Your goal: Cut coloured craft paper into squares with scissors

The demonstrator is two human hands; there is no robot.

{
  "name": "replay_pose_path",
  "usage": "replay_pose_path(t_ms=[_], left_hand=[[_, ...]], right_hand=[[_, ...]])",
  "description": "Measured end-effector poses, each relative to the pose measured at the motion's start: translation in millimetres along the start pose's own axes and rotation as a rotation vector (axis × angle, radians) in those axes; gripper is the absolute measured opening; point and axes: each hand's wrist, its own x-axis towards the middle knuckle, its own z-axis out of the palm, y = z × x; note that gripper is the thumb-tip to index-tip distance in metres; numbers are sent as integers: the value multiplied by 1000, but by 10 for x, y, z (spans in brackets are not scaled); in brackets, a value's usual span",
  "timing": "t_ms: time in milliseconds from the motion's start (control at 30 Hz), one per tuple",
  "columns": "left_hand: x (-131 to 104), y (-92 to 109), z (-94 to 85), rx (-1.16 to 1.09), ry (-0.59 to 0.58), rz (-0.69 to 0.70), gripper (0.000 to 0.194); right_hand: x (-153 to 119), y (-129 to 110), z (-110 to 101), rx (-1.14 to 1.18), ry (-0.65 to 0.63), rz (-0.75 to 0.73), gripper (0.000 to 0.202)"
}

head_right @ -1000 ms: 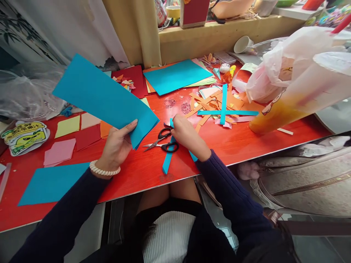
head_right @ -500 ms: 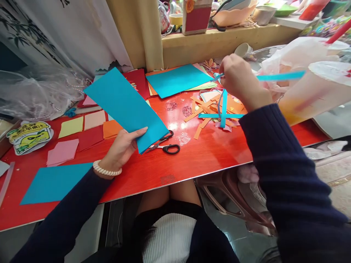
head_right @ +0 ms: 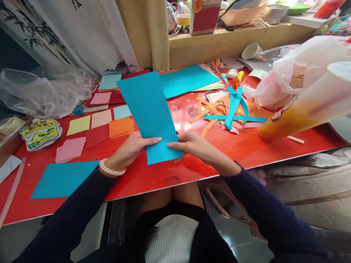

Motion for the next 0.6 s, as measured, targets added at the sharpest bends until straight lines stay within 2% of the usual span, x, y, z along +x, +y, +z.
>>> replay_pose_path(t_ms=[67, 133, 267, 400, 500, 600], left_hand=[[-10, 31, 18, 42, 3, 5, 46], [-12, 60, 30, 77, 59, 44, 44], [2, 64, 11, 140, 199, 183, 36], [14, 38, -24, 252, 245, 219, 32], [26, 82, -50, 307, 309, 259, 32], [23, 220, -88, 365, 446, 404, 26]], right_hand=[[-69, 42, 123, 150, -39, 93, 31], [-94, 89, 145, 198, 24, 109, 33], [-103, 169, 112, 101, 180, 47, 37], [-140, 226, 138, 62, 289, 7, 46], [-177, 281, 144, 134, 274, 9, 45], [-216, 352, 119, 239, 190, 5, 35]])
